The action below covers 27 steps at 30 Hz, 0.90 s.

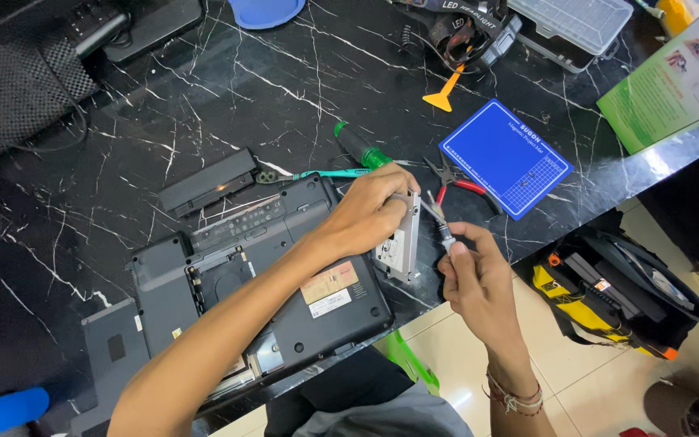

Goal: The person removes screws from a hard drive casing using a screwdriver, separates the metal casing from the drive, and then cleans the casing with a toothbrush and a cloth. The person handles the hard drive, casing, and cleaning tools throughout the process.

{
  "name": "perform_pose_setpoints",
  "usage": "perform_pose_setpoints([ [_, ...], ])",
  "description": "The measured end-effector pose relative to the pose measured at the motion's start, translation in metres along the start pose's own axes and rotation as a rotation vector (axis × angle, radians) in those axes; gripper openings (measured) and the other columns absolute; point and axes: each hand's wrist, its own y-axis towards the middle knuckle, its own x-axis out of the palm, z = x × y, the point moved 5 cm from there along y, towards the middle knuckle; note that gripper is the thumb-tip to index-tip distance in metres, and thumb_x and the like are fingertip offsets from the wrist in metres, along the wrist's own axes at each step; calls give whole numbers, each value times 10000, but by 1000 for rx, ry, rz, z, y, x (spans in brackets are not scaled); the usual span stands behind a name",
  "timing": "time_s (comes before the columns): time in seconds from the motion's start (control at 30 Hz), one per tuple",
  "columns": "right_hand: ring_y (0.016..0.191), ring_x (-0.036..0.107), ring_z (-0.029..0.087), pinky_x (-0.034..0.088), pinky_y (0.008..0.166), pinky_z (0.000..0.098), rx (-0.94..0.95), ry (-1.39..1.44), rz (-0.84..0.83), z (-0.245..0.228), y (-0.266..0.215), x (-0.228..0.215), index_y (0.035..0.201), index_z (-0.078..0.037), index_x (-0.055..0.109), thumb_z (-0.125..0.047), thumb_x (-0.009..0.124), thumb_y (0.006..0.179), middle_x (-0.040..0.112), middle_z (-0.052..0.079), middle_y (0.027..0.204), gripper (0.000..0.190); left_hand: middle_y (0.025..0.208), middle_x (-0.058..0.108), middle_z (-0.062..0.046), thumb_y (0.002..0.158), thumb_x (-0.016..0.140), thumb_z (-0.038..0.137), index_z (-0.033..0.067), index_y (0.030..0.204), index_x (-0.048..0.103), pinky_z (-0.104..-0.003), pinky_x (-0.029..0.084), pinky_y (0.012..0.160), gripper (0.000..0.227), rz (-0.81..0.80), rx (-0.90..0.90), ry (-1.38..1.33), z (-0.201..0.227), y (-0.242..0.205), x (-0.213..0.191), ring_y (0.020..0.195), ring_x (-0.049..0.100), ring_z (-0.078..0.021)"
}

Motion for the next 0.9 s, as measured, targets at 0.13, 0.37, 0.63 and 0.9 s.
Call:
perform_pose_setpoints([
  [0.13, 427, 388, 96, 323, 247, 266, -17, 124, 29, 7, -3, -2, 1426, 70, 538, -93, 383, 1150, 429, 77, 673, 356, 1216, 745, -168, 882, 505, 114, 53, 841, 661, -504, 550, 1018, 173, 9, 12, 32, -5, 4, 2, 1194, 711, -401],
  [0.37, 374, 409, 112, 353, 271, 275, -91, 152, 17, 2, 0, -3, 1388, 40, 608, -116, 370, 1128, 398, 49, 648, 386, 1305, 732, -176, 892, 503, 153, 68, 971, 751, -536, 519, 1106, 274, -15, -98, 9, -1, 6, -6, 1280, 681, -427],
  [0.63, 390, 497, 179, 441, 379, 345, -202, 41, -110, -2, -3, 2, 1372, 111, 680, -19, 472, 1067, 580, 154, 587, 392, 1349, 722, -225, 878, 510, 78, 36, 915, 692, -592, 513, 1090, 191, -12, -44, 52, 31, -20, -34, 1291, 671, -501],
  [0.9, 726, 397, 159, 332, 691, 309, -450, -153, -206, -76, -23, 14, 1418, -9, 739, 32, 648, 998, 436, -1, 700, 432, 1054, 735, -43, 858, 525, 33, 141, 906, 489, -337, 490, 736, 123, 71, -112, -133, 44, -54, -60, 764, 637, -152],
])
